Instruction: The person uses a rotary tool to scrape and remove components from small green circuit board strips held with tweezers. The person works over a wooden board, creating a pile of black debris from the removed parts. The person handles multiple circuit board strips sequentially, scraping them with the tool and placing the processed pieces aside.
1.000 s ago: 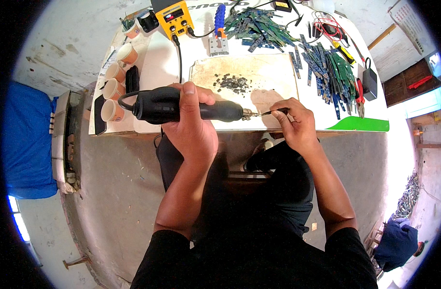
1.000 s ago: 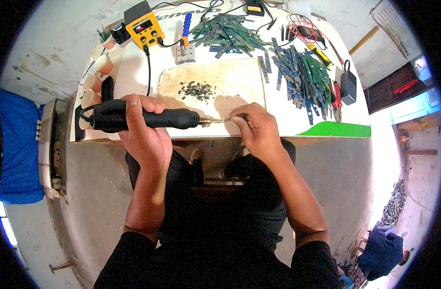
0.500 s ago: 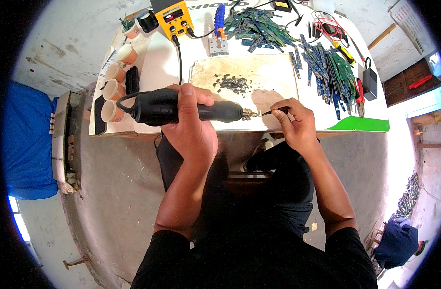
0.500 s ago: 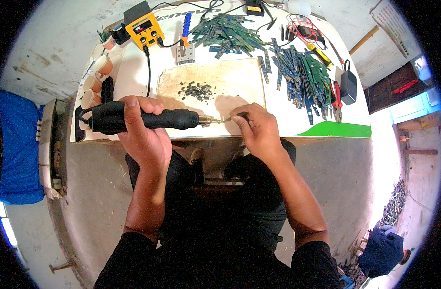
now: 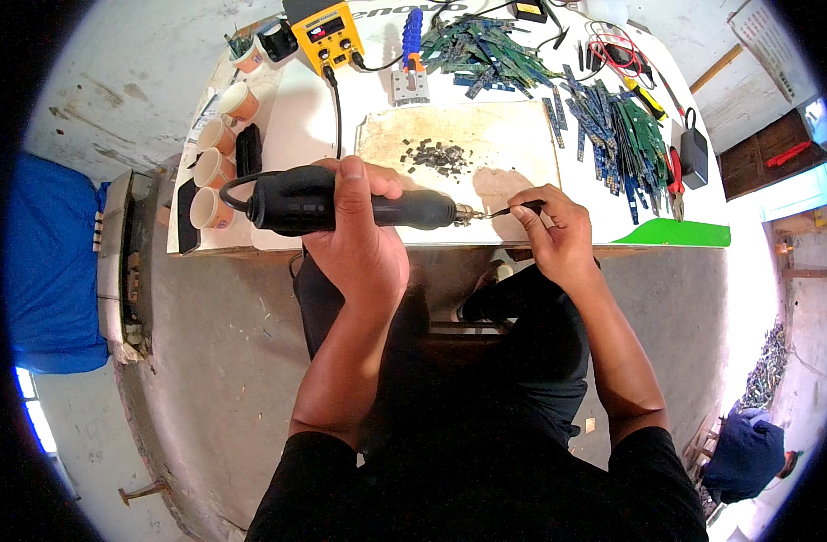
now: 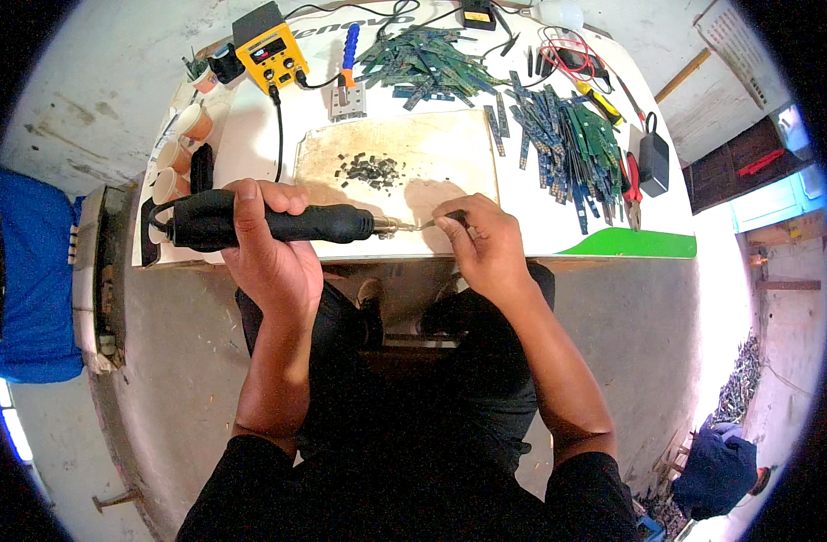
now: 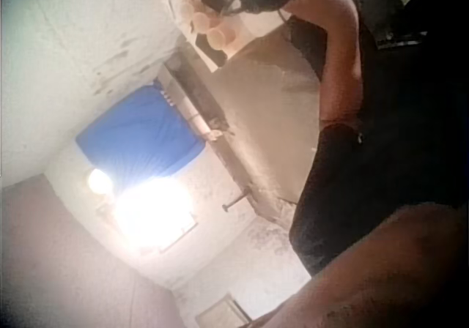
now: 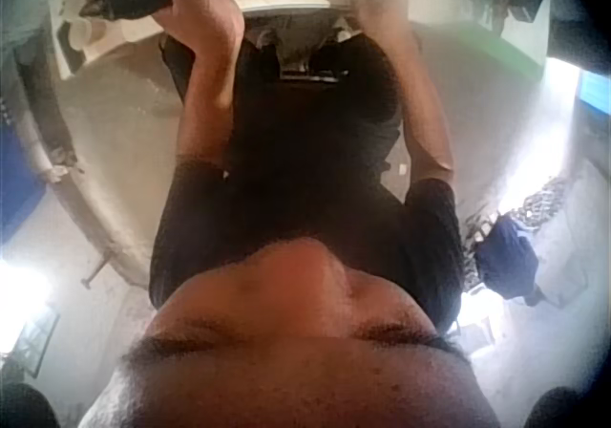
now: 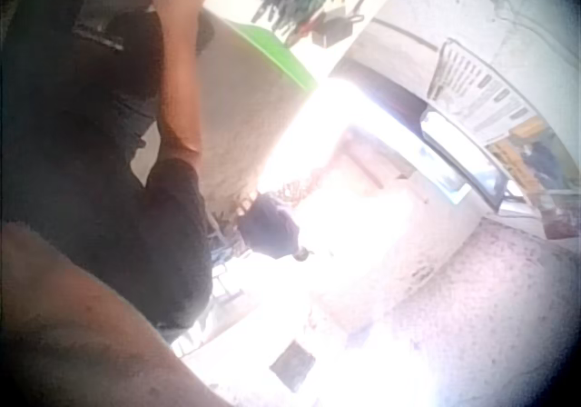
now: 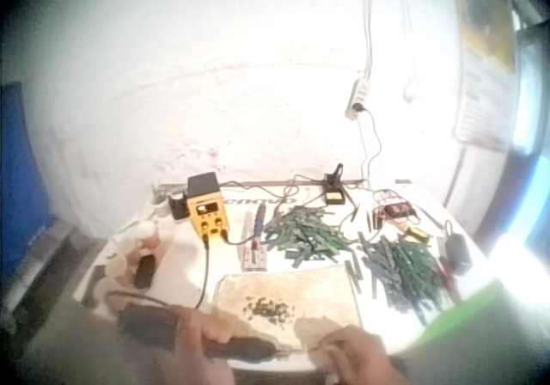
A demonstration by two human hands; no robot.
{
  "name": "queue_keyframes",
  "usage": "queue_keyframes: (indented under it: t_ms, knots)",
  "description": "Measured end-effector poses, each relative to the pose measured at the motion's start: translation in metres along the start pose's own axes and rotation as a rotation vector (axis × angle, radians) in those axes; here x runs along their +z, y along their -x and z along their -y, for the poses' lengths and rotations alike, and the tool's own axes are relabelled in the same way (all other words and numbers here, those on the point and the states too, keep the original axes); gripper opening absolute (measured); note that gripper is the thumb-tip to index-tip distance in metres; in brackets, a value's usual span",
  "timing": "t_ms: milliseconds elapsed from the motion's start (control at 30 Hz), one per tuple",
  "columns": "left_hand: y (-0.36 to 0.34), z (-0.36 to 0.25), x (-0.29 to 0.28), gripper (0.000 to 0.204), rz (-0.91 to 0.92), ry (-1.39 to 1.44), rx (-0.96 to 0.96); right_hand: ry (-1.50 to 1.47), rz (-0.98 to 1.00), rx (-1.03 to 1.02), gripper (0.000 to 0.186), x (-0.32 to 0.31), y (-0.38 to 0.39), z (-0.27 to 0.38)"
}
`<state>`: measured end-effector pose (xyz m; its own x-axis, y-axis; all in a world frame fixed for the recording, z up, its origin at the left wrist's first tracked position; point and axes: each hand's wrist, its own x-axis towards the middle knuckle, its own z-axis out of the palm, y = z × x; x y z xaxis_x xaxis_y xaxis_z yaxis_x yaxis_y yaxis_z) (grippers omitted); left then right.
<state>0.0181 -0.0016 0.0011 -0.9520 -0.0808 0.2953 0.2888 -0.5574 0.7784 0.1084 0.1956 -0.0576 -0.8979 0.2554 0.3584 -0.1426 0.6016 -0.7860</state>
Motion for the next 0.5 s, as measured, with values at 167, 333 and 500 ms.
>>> queue_keyframes:
  t_ms: [167,333,500]
  knots:
    - [-0.0007,0.0011,-0.001,0.014,0.01,0.003,0.003,-0.005,0.004,0.014,0.008,-0.0009,-0.0003,0.0012]
    - [-0.0001,0.0007,0.0002,0.014,-0.018,-0.012,-0.001,-0.017,0.007,0.016,0.008,0.0,-0.0003,-0.0004]
    - [0.0,0.0015,0.0001,0.014,0.004,-0.013,0.013,-0.019,0.006,0.01,0.008,-0.0003,0.0003,-0.0014]
